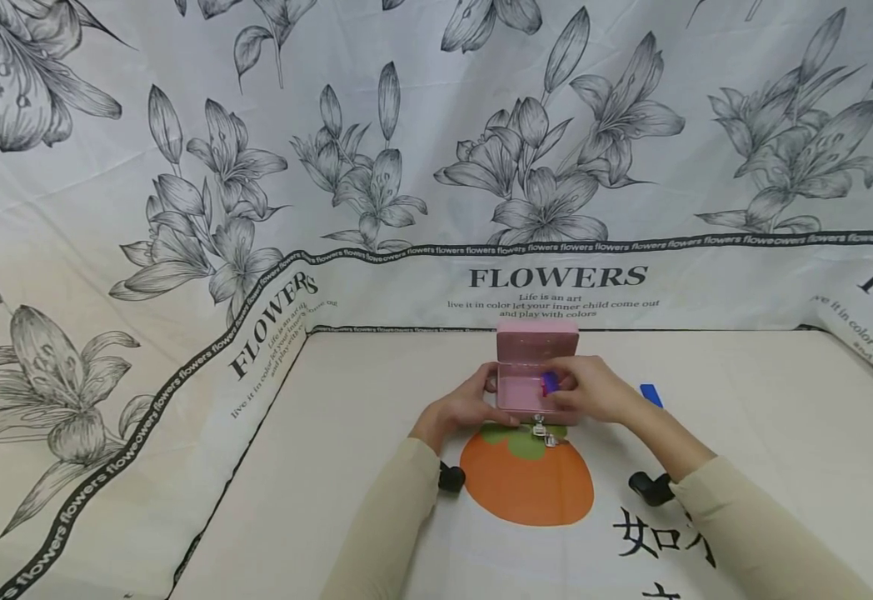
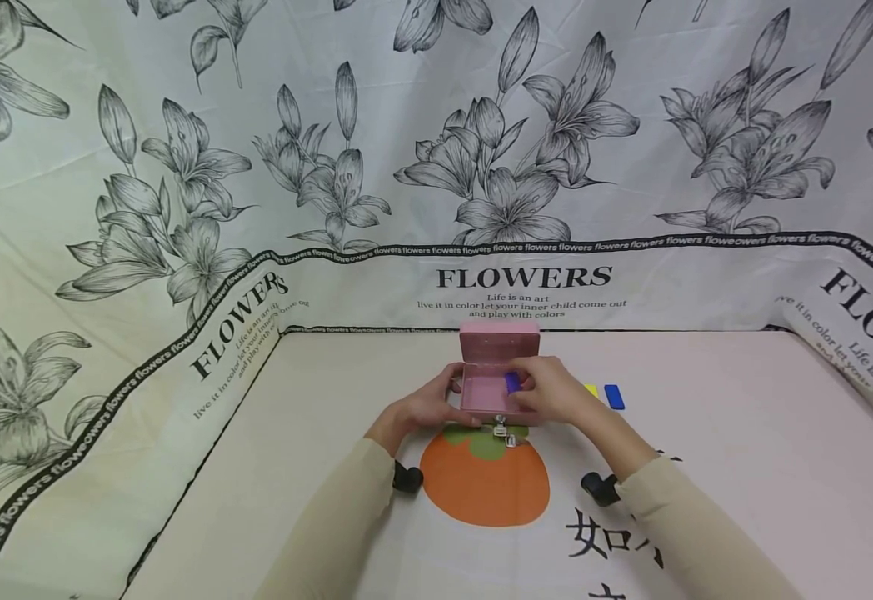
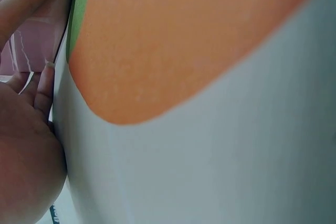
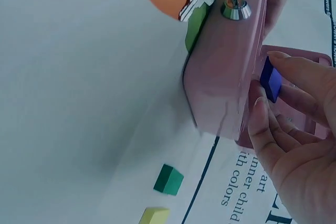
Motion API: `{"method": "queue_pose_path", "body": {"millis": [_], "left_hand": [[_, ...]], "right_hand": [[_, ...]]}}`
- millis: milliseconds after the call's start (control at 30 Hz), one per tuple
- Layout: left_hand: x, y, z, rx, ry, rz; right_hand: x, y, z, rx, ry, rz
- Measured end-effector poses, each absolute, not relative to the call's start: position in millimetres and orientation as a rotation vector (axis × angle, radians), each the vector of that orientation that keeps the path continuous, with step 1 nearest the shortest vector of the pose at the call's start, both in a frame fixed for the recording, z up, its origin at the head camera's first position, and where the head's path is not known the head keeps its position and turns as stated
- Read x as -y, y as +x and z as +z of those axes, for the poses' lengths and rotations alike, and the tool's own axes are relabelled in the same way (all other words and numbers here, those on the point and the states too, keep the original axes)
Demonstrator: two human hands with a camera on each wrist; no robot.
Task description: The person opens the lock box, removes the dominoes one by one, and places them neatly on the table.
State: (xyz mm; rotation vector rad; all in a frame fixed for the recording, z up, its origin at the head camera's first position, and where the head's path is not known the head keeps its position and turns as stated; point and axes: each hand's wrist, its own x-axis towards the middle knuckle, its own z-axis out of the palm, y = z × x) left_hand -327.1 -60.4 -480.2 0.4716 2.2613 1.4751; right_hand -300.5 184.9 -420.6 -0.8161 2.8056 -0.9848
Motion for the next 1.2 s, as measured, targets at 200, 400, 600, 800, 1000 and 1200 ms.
{"method": "queue_pose_path", "body": {"millis": [200,400,600,800,1000,1200], "left_hand": [[59.7,-326.2,-480.4,-2.256,0.455,1.476],[59.1,-326.0,-479.3,-2.255,0.468,1.478],[58.4,-325.8,-480.1,-2.255,0.472,1.478],[58.5,-326.0,-481.0,-2.246,0.481,1.473],[59.4,-326.4,-481.5,-2.259,0.491,1.462],[58.0,-327.4,-483.6,-2.287,0.485,1.45]], "right_hand": [[-196.3,-297.3,-418.5,-2.797,-0.771,-0.995],[-205.9,-295.2,-415.7,-2.811,-0.765,-0.976],[-218.5,-291.6,-411.8,-2.844,-0.762,-0.946],[-235.7,-286.7,-409.9,-2.872,-0.716,-0.912],[-251.9,-283.4,-411.4,-2.916,-0.681,-0.872],[-269.3,-282.1,-414.1,-2.931,-0.64,-0.839]]}}
